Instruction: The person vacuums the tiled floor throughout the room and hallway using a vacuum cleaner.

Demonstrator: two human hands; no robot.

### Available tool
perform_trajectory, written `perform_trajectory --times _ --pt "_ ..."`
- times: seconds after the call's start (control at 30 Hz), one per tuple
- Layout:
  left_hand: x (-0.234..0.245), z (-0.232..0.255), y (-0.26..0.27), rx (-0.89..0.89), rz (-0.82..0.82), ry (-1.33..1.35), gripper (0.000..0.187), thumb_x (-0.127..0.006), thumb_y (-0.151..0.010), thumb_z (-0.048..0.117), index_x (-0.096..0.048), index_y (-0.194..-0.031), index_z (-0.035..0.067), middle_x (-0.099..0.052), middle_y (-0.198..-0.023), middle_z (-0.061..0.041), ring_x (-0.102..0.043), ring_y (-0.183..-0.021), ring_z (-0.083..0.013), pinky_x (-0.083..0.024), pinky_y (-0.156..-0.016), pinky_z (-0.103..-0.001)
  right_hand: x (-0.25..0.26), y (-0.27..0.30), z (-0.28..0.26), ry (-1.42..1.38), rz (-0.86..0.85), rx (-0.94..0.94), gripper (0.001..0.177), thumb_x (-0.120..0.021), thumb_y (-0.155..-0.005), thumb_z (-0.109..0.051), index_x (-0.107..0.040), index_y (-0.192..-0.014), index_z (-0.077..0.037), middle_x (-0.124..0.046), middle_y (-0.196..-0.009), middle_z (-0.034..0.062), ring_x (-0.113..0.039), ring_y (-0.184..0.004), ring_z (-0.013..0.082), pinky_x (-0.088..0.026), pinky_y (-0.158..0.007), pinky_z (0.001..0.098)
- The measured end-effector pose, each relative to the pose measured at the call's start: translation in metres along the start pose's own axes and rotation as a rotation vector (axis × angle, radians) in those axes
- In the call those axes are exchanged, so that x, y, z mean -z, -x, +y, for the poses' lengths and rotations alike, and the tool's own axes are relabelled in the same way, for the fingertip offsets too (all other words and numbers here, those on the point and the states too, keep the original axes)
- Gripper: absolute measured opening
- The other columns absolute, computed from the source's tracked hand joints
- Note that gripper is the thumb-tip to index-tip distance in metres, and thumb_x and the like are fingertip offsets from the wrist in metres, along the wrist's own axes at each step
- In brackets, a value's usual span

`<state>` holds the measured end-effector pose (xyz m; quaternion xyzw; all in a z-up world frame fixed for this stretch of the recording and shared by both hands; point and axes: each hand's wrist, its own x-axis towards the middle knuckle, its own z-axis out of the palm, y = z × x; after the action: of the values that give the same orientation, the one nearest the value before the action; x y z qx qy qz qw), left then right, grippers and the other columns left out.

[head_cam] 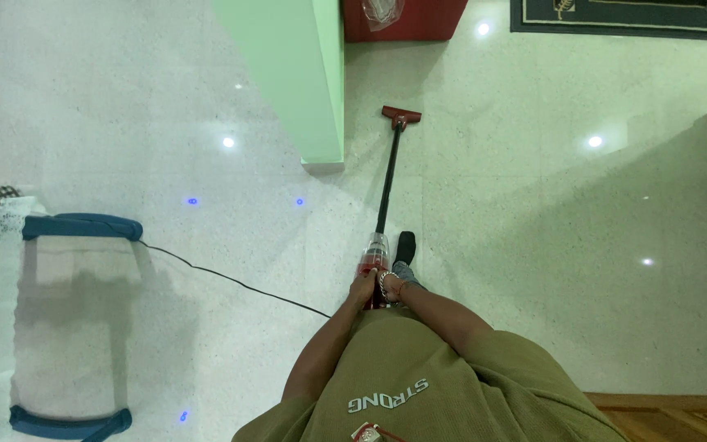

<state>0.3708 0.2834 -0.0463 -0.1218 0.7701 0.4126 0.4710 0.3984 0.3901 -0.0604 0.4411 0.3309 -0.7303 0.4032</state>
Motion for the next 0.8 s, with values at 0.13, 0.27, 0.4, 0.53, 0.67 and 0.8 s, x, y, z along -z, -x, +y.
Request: perform_trajectory --times 0.13,0.27,0.4,0.53,0.67,0.8 --pt "-0.009 0.039 -0.022 0.019 -0.056 0.013 0.076 -0.045 -0.099 0.059 -0.062 -0.133 -0.007 -0.069 -0.127 -0.027 -0.069 -0.114 -0.0364 -0.052 -0.098 -0.039 0.024 0.006 -0.039 -0.042 -0.054 0.04 0.036 -0.051 -0.102 -0.031 -0.071 -0.103 -0.001 -0.073 -0.095 0.0173 -0.067 -0.081 0.0324 -0.056 -0.07 0.0496" --pt "-0.025 0.096 -0.052 -0.036 -0.085 0.116 0.072 -0.041 -0.1 0.055 -0.061 -0.135 -0.005 -0.069 -0.127 -0.025 -0.07 -0.112 -0.0354 -0.054 -0.096 -0.04 0.051 0.014 -0.104 -0.052 -0.06 0.018 0.037 -0.051 -0.104 -0.032 -0.07 -0.105 -0.001 -0.074 -0.096 0.0168 -0.069 -0.083 0.0322 -0.058 -0.073 0.0485" --pt "-0.041 0.159 -0.082 0.005 -0.058 0.041 0.074 -0.041 -0.1 0.056 -0.064 -0.131 -0.007 -0.07 -0.125 -0.026 -0.069 -0.111 -0.0361 -0.053 -0.096 -0.042 0.083 0.022 -0.169 -0.082 -0.181 0.095 0.03 -0.054 -0.106 -0.024 -0.068 -0.107 0.003 -0.072 -0.095 0.02 -0.068 -0.08 0.0334 -0.059 -0.072 0.049" --pt "-0.059 0.217 -0.115 -0.09 -0.03 -0.048 0.077 -0.036 -0.1 0.059 -0.059 -0.136 -0.004 -0.067 -0.129 -0.026 -0.066 -0.116 -0.0367 -0.05 -0.101 -0.042 0.109 0.034 -0.225 -0.075 -0.104 0.112 0.041 -0.048 -0.104 -0.035 -0.068 -0.11 0.001 -0.071 -0.094 0.02 -0.065 -0.08 0.0319 -0.059 -0.07 0.0469" --pt "-0.068 0.27 -0.146 -0.236 0.002 -0.251 0.083 -0.033 -0.105 0.063 -0.063 -0.134 -0.009 -0.065 -0.132 -0.032 -0.062 -0.122 -0.0423 -0.046 -0.104 -0.044 0.135 0.046 -0.287 -0.002 -0.018 0.182 0.059 -0.042 -0.107 -0.051 -0.064 -0.113 0.003 -0.069 -0.104 0.0212 -0.064 -0.083 0.0302 -0.058 -0.071 0.0448" --pt "-0.073 0.311 -0.171 -0.103 -0.056 -0.06 0.082 -0.036 -0.103 0.062 -0.047 -0.145 -0.008 -0.058 -0.141 -0.029 -0.06 -0.127 -0.0394 -0.047 -0.106 -0.042 0.149 0.045 -0.331 -0.026 0.027 0.162 0.055 -0.042 -0.108 -0.046 -0.063 -0.12 0.004 -0.069 -0.114 0.022 -0.065 -0.09 0.0309 -0.059 -0.076 0.045"
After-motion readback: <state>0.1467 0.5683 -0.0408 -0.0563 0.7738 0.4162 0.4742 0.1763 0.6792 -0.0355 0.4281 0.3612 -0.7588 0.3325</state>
